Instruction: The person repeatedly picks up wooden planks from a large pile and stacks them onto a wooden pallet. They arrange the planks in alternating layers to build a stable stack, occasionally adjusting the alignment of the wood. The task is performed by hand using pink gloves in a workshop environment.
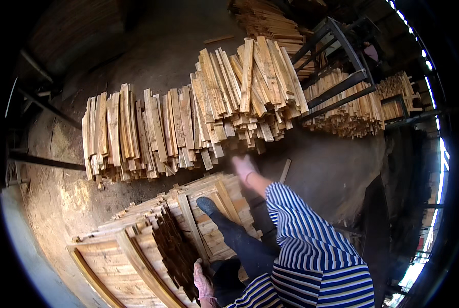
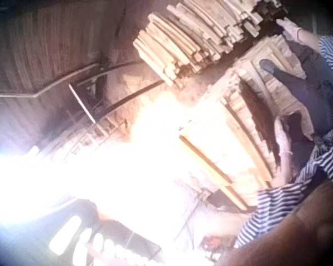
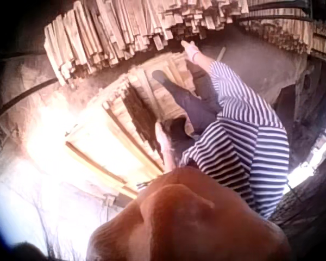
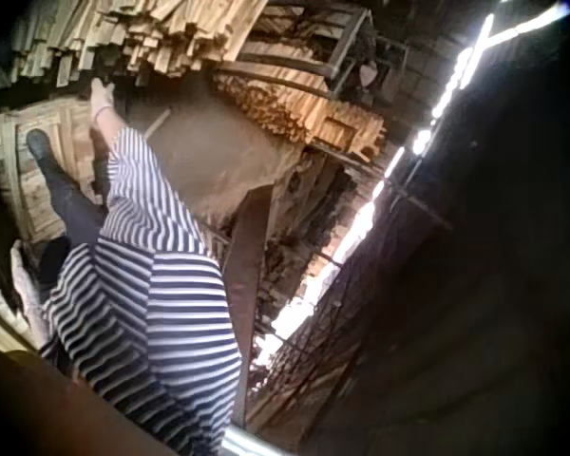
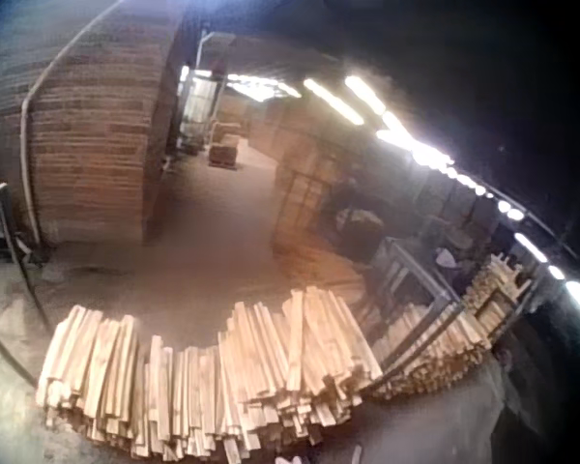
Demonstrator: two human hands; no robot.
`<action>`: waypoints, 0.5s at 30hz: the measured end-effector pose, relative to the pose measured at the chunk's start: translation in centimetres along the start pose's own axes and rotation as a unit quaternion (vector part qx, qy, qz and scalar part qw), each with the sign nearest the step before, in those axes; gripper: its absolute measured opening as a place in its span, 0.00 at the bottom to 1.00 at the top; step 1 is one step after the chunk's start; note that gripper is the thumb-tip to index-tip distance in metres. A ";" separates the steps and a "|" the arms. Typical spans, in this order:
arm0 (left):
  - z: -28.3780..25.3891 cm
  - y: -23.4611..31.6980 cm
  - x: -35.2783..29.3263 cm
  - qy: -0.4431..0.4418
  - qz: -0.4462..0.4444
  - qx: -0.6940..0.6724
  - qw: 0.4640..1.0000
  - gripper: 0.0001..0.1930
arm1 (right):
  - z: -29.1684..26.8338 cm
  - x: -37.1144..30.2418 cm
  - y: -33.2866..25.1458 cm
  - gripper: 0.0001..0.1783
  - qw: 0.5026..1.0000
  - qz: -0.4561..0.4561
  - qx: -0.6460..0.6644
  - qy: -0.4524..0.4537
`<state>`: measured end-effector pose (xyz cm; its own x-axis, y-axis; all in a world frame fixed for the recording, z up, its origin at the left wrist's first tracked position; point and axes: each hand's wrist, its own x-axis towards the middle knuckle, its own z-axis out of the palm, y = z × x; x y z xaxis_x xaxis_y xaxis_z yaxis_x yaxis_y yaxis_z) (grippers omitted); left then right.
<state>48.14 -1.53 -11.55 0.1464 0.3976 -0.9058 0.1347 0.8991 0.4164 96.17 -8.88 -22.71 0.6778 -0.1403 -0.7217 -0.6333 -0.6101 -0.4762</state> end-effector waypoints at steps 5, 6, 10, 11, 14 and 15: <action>8.2 3.1 14.0 -0.077 -0.030 0.204 0.975 0.23 | -6.0 12.8 -11.2 0.48 0.982 -0.062 -0.163 0.066; 11.9 4.9 16.7 -0.118 -0.052 0.214 0.968 0.25 | -6.6 15.5 -12.1 0.49 0.977 -0.089 -0.163 0.109; 25.4 9.1 31.1 -0.231 0.225 0.405 0.856 0.29 | -6.0 23.6 -17.5 0.54 0.961 -0.082 -0.201 0.173; 29.2 10.8 34.2 -0.262 0.283 0.448 0.807 0.30 | -5.0 24.4 -18.5 0.59 0.960 -0.075 -0.209 0.173; 40.1 13.9 41.2 -0.322 0.369 0.493 0.719 0.32 | -2.6 25.4 -20.4 0.61 0.954 -0.013 -0.217 0.205; 43.6 14.2 43.1 -0.334 0.374 0.495 0.710 0.33 | -2.7 26.0 -20.2 0.60 0.952 -0.030 -0.223 0.207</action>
<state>99.11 20.42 -41.22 0.9268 0.2234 -0.3018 0.3494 -0.2186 0.9111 127.56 -2.27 -30.47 0.8559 -0.3333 -0.3954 -0.4289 -0.8847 -0.1826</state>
